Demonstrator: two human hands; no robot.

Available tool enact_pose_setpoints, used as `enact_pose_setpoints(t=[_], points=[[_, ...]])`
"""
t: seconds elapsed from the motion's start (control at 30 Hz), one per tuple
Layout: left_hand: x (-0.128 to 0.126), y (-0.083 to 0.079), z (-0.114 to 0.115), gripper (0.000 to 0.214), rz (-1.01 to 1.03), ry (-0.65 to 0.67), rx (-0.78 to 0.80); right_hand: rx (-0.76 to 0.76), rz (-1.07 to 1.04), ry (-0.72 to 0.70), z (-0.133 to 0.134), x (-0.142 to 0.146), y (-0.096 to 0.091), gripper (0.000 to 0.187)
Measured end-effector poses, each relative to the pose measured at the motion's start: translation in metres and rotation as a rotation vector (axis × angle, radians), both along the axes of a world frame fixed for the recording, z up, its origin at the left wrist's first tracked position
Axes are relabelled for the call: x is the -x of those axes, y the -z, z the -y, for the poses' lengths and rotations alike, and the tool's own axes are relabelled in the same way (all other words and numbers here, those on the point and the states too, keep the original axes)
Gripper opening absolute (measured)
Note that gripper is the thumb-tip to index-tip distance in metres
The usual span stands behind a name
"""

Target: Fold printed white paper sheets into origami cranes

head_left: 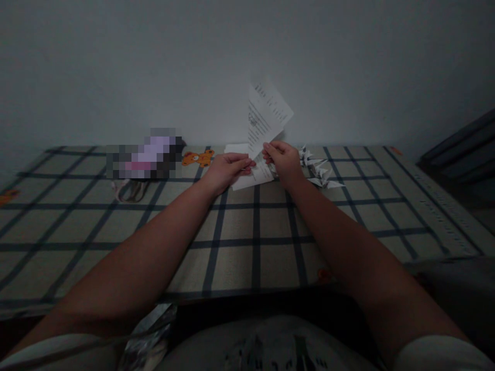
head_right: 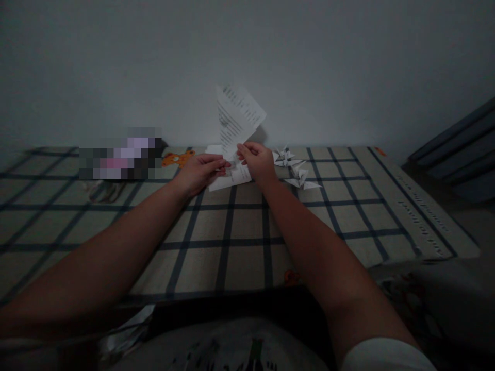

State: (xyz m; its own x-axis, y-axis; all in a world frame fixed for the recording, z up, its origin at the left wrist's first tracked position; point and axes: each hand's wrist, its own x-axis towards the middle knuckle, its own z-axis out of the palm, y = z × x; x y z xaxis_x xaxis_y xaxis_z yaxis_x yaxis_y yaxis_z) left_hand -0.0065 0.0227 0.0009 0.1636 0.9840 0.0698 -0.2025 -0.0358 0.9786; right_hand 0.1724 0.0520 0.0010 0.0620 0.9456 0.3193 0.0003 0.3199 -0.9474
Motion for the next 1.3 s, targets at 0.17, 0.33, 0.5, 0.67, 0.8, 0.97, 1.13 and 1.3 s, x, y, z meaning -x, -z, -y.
enact_pose_setpoints(t=[0.17, 0.33, 0.5, 0.67, 0.8, 0.97, 1.13, 1.3], points=[[-0.001, 0.0, 0.002, 0.024, -0.064, -0.068, -0.015, 0.032, 0.005, -0.027, 0.003, 0.002, -0.002, 0.025], [-0.001, -0.001, 0.003, 0.03, -0.099, -0.06, -0.062, 0.058, 0.032, -0.104, 0.009, 0.002, -0.006, 0.022], [0.0, -0.001, -0.001, 0.037, -0.106, -0.057, -0.067, 0.06, 0.015, -0.088, 0.009, 0.002, -0.004, 0.022], [0.002, 0.001, -0.003, 0.035, -0.16, -0.124, -0.127, 0.091, 0.034, -0.172, 0.01, 0.002, -0.006, 0.021], [0.003, 0.002, -0.006, 0.038, -0.151, -0.179, -0.126, 0.088, 0.122, -0.225, 0.017, 0.001, -0.012, 0.022], [0.004, 0.001, -0.006, 0.033, -0.085, -0.146, -0.104, 0.094, 0.045, -0.243, 0.015, 0.002, -0.009, 0.023], [0.004, -0.001, -0.001, 0.027, -0.08, -0.115, -0.051, 0.109, -0.036, -0.165, 0.004, 0.001, -0.001, 0.029], [-0.001, 0.0, -0.001, 0.026, 0.045, -0.051, 0.002, 0.096, 0.03, -0.21, 0.006, -0.001, -0.001, 0.03]])
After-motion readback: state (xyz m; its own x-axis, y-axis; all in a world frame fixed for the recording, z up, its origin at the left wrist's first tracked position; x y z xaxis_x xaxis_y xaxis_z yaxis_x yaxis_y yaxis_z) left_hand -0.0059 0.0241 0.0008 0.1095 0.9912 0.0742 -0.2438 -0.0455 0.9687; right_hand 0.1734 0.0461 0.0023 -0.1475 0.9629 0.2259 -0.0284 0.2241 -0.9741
